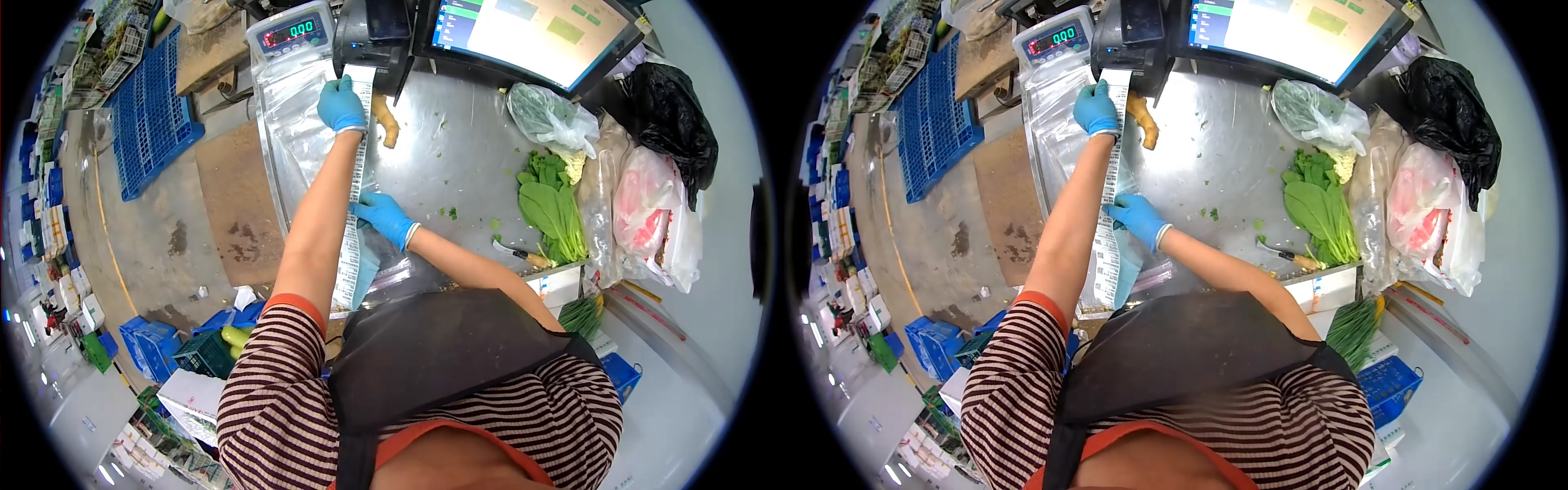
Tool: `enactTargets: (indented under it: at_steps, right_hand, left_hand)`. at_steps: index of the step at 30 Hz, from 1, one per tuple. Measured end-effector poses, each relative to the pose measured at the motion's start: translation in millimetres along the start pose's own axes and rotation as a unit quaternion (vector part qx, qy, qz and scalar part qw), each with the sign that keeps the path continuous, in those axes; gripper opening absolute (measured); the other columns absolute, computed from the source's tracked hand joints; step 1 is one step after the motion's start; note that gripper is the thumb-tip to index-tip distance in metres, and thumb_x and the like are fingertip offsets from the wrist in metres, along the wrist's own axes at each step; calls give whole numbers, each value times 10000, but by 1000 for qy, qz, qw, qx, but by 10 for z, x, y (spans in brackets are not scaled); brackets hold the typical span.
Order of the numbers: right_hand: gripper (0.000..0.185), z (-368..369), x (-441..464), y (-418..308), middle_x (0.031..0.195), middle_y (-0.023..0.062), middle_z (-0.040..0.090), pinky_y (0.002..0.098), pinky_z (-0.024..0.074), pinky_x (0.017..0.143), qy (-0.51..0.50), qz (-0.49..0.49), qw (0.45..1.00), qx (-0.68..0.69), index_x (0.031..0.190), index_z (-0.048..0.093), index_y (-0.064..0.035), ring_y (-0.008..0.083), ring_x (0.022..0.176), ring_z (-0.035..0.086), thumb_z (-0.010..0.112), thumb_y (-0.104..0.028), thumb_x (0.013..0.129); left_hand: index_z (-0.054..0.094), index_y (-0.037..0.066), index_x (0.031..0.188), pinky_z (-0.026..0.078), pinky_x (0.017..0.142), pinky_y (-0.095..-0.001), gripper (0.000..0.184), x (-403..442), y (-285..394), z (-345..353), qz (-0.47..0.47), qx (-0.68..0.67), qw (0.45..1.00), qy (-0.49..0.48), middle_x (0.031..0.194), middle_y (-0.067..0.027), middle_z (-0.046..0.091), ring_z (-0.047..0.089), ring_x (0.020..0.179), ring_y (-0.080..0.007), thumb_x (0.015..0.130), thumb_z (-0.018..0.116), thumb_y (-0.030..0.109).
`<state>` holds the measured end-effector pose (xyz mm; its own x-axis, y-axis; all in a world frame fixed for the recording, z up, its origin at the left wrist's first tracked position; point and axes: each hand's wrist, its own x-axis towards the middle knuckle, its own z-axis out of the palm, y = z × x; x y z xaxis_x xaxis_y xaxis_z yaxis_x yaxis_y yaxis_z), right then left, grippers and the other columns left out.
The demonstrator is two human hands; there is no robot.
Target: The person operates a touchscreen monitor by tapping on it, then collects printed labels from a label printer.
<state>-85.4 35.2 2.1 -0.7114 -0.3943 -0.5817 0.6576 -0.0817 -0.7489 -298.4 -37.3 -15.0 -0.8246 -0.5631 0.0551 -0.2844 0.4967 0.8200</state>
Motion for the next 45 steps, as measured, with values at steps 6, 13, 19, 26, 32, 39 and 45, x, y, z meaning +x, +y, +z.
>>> enactTargets:
  at_steps: [6,13,19,26,32,39,45]
  right_hand:
    - [302,-85,50,23,942,49,702,284,545,782,-28,6,998,-51,1130,700,20,114,797,639,649,-250,1002]
    - [336,-189,10,96,962,46,714,277,547,773,-28,5,999,-33,1209,686,15,102,803,644,657,-244,998]
    - [372,-297,-39,7,1012,50,726,271,556,789,-62,22,998,-6,1253,672,21,98,845,662,673,-244,993]
    - [414,-233,-223,-183,1086,71,724,301,526,893,-130,-11,991,-21,1254,669,22,118,960,655,683,-282,973]
    - [576,82,-317,-405,1324,124,657,320,481,1031,-191,-135,950,-208,1398,548,49,143,1174,614,723,-266,949]
    - [458,1074,-509,-187,1169,98,739,298,495,996,-385,-8,883,-267,1279,678,8,140,1083,653,707,-317,957]
    - [402,2177,-731,306,1111,47,746,287,509,933,-379,-37,827,-413,1200,728,4,103,987,656,731,-300,938]
  left_hand:
    - [749,52,891,522,730,-441,293,-82,82,-10,7,21,999,30,856,-187,738,700,769,-362,931,659,328]
    - [730,-46,955,535,735,-362,423,183,-230,-168,-43,-145,982,-118,849,-107,732,660,742,-227,903,759,373]
    - [722,-11,1132,567,745,-314,351,195,-140,-679,-209,-145,868,-427,994,-88,745,709,824,-179,892,788,236]
    - [710,-40,1149,551,731,-268,350,-175,513,-1298,-180,-246,891,-337,1001,-79,745,688,818,-135,895,771,193]
    - [698,-8,1151,575,805,-308,304,-214,592,-2547,-168,-443,840,-264,1049,-66,750,720,896,-141,943,720,213]
    - [654,45,1263,586,914,-402,371,99,-113,-5210,-30,-548,830,-102,1118,-72,727,705,994,-219,952,722,236]
    - [493,69,1463,458,1049,-328,538,-355,-2293,-8443,-53,-422,891,158,1349,-111,640,611,1196,-217,948,643,102]
